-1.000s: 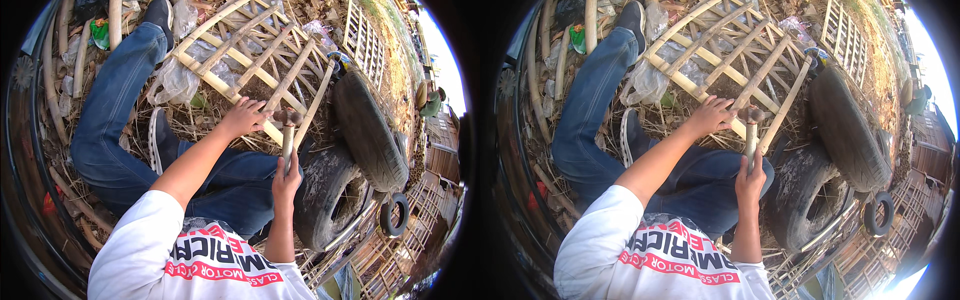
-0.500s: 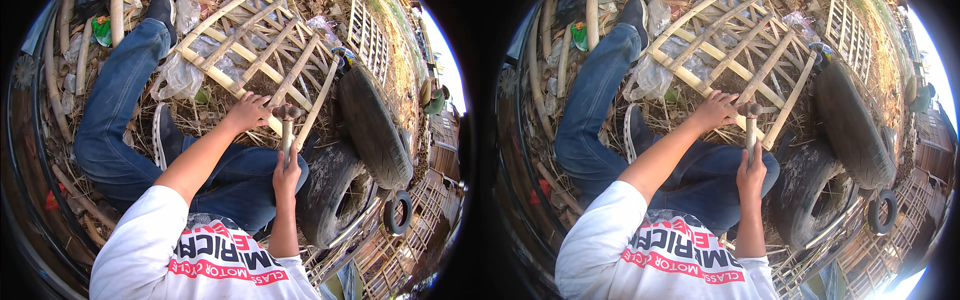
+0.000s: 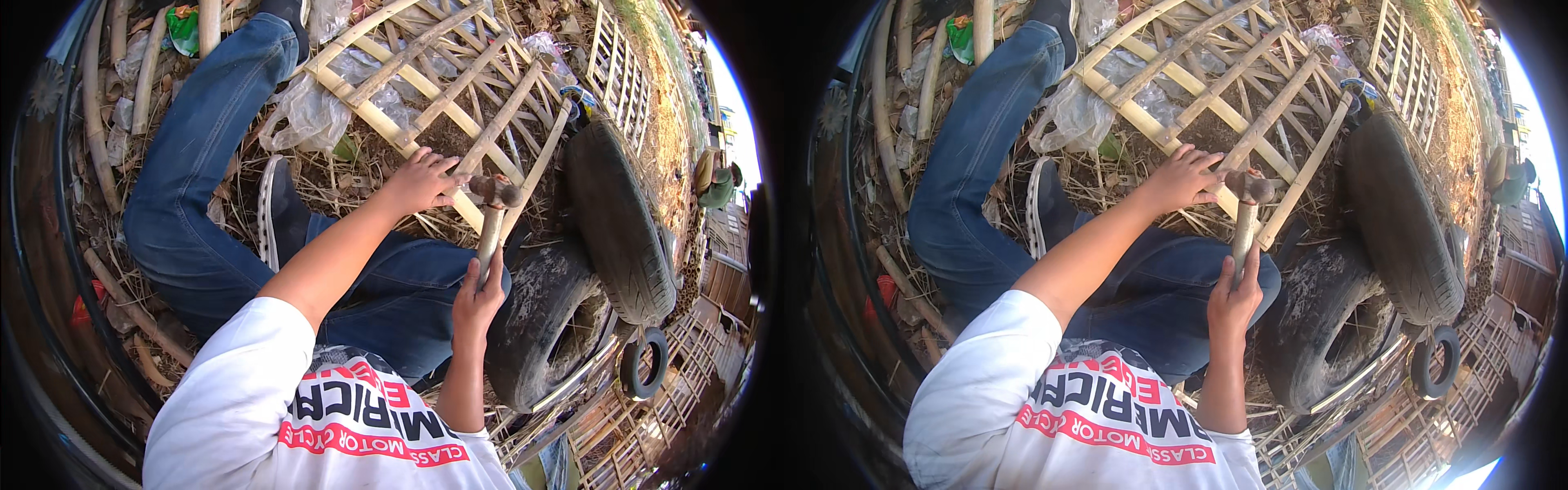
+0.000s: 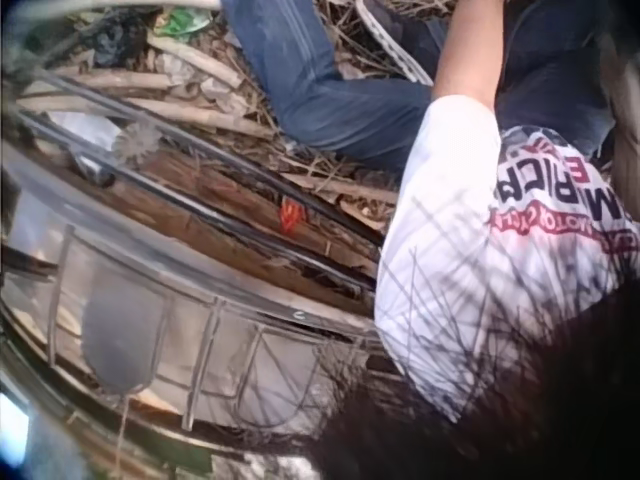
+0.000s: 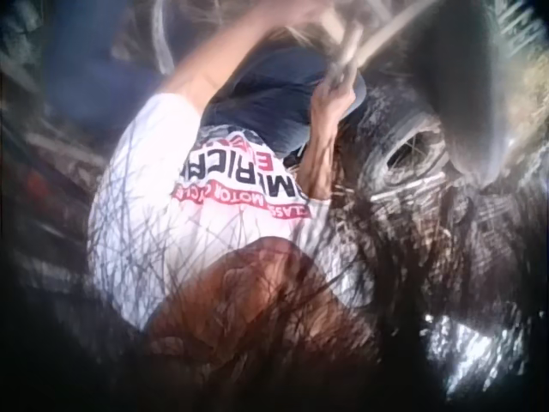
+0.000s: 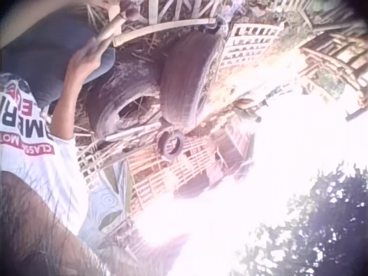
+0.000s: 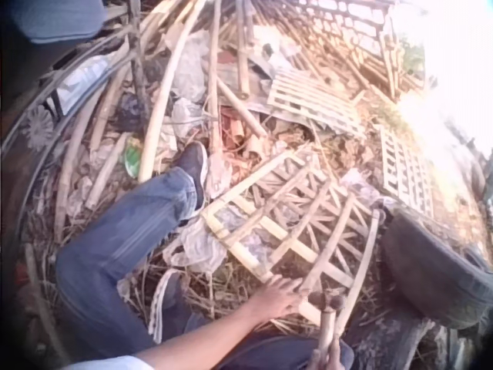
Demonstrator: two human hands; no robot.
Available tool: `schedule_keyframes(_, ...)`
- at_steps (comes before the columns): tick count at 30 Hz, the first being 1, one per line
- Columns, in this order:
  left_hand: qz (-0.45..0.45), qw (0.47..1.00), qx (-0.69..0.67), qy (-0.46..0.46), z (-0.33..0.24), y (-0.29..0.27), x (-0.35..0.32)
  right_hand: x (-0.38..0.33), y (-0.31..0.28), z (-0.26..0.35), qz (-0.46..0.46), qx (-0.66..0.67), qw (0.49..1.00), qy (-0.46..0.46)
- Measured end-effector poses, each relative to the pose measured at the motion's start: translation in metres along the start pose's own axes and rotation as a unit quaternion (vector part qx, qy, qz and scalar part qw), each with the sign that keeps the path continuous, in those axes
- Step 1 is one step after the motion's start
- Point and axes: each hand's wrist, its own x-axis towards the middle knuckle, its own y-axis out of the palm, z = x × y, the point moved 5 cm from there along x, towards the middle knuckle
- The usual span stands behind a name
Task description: The person nails bamboo strips together to form a lattice frame using a hammer and nails while sitting on the ground.
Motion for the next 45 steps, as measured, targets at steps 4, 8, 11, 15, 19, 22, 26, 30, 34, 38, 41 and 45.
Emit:
schedule_keyframes(4, -0.011, 1.000, 0.018, -0.001, 0.002, 0.000, 0.002, 0.012, 0.015, -0.012, 0.047, -0.053, 0.997, -0.003)
schedule_keyframes(8, -0.024, 1.000, 0.004, -0.003, 0.005, 0.000, -0.004, 0.010, -0.004, -0.001, 0.039, 0.011, 0.997, 0.065)
schedule_keyframes(11, -0.009, 1.000, -0.003, -0.001, -0.003, -0.002, 0.000, 0.004, -0.010, -0.006, -0.029, 0.053, 0.996, 0.060)
schedule_keyframes(15, 0.015, 0.998, 0.051, -0.013, 0.006, 0.000, 0.002, 0.020, 0.012, -0.011, 0.053, -0.032, 0.998, 0.023)
schedule_keyframes(19, 0.002, 1.000, 0.011, -0.003, 0.005, 0.002, 0.002, 0.010, -0.005, -0.008, 0.001, 0.045, 0.997, 0.064)
schedule_keyframes(22, -0.008, 1.000, 0.014, -0.001, 0.000, 0.002, -0.001, 0.007, -0.005, -0.003, -0.010, 0.039, 0.997, 0.069)
schedule_keyframes(26, 0.023, 0.999, 0.031, -0.006, -0.001, 0.003, 0.000, 0.014, 0.008, -0.010, 0.043, -0.030, 0.998, 0.032)
schedule_keyframes(30, -0.011, 1.000, 0.013, -0.002, 0.002, 0.000, 0.000, 0.006, -0.006, 0.002, 0.010, 0.045, 0.994, 0.098)
schedule_keyframes(34, 0.011, 0.999, 0.045, 0.006, 0.003, 0.003, 0.001, 0.013, 0.014, -0.002, 0.040, -0.045, 0.998, 0.007)
schedule_keyframes(38, -0.011, 1.000, 0.028, 0.005, 0.004, -0.001, -0.002, 0.004, 0.007, -0.003, -0.004, 0.014, 1.000, 0.023)
schedule_keyframes(41, 0.005, 0.999, -0.043, 0.004, 0.007, -0.010, 0.003, 0.003, -0.004, 0.010, -0.011, 0.036, 0.997, 0.069)
schedule_keyframes(45, 0.089, 0.996, -0.015, -0.005, 0.009, -0.019, 0.017, 0.010, -0.009, 0.002, -0.012, 0.040, 0.997, 0.067)
